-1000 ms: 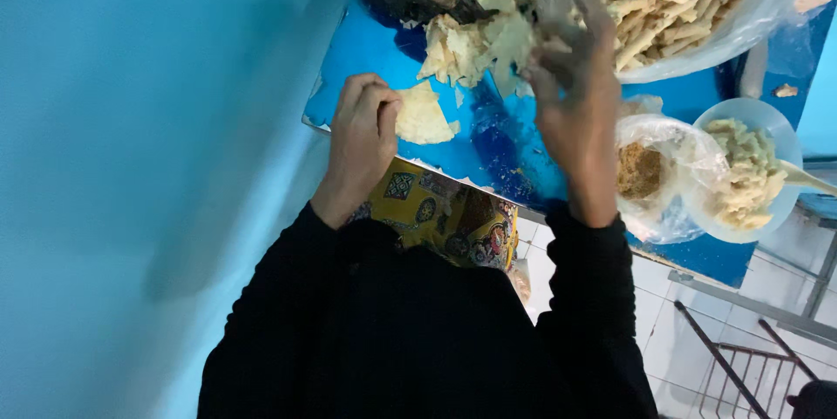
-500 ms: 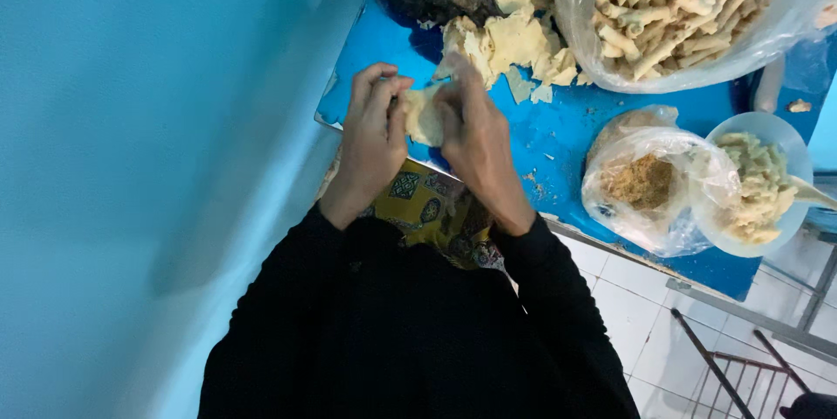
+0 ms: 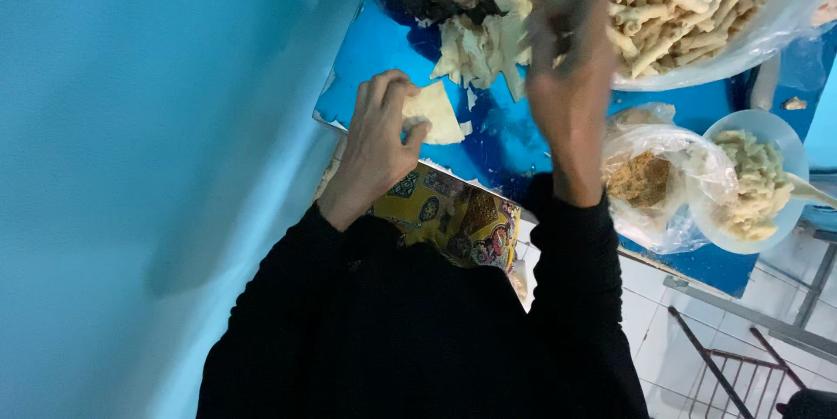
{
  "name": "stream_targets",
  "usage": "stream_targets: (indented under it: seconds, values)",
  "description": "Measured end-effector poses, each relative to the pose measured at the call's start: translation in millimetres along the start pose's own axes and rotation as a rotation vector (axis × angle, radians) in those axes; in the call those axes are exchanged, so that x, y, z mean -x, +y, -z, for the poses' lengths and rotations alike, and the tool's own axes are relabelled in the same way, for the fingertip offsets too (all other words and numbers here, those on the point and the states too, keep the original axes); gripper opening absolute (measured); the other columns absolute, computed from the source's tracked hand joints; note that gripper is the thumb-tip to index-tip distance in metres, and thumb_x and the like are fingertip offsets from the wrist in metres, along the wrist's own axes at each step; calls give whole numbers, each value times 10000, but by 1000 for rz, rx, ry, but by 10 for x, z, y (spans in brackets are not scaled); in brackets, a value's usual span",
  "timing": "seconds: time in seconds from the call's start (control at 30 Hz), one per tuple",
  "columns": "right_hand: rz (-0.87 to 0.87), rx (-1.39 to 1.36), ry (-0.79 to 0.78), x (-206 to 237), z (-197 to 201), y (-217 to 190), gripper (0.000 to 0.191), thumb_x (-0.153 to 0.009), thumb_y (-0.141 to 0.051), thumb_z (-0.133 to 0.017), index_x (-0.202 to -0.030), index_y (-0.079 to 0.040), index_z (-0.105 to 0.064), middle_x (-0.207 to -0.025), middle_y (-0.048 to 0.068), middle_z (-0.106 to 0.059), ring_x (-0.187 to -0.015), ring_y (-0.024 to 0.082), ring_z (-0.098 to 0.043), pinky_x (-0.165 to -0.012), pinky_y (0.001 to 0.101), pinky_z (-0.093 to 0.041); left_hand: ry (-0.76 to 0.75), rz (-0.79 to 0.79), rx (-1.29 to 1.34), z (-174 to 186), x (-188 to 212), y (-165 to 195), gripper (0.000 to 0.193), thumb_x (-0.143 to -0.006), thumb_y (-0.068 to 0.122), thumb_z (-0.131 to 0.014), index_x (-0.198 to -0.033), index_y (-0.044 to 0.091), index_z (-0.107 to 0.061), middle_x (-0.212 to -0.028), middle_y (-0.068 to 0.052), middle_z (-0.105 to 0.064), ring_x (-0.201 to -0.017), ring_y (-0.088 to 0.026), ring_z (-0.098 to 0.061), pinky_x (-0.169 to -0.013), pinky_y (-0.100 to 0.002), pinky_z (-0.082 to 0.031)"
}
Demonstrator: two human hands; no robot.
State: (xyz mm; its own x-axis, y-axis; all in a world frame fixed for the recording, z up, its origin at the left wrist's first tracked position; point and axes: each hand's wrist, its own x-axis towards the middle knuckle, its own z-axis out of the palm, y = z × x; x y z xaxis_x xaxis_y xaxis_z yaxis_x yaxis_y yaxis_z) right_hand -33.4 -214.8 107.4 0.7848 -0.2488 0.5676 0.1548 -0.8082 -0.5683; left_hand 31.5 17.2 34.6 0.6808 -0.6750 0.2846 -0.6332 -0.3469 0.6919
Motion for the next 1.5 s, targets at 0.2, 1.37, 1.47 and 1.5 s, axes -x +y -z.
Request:
stream_targets:
  seconds: [0.2,1.37,1.47,1.5]
  values:
    - [-159,141,-152,114,-81,-271,340,-992,79,-604,-1283,-84,-538,-1038,109,-657,-817,234,-639,-659,359,-536,111,10,44,-14,21,-81,159,-1089,45,-588,-1243,36,-551,-1325,-151,-508,-1205,-367,-552,-993,-481,-505]
    - [-323,-328,64,1025,-388,-458,679,-1038,107,-639,-1581,-44,-260,-1233,190,-709,-1101,264,-750,-947,356,-631,147,67,437,-283,152,463,270,-1068,74,-587,-1328,8,-558,-1069,-163,-769,-965,-245,-794,-752,-322,-631]
    - [-327,-291,94,1056,-400,-451,656,-1045,101,-631,-1578,-41,-276,-1214,204,-733,-1107,274,-768,-938,354,-643,136,83,444,-257,138,494,248,-1062,82,-594,-1296,8,-553,-1065,-155,-770,-952,-239,-798,-731,-320,-630]
    - [-336,-310,101,1062,-401,-452,659,-1041,96,-636,-1577,-38,-277,-1204,210,-736,-1105,276,-767,-936,355,-645,137,97,457,-240,127,496,234,-1059,83,-597,-1277,9,-553,-1062,-151,-772,-947,-232,-800,-727,-317,-629]
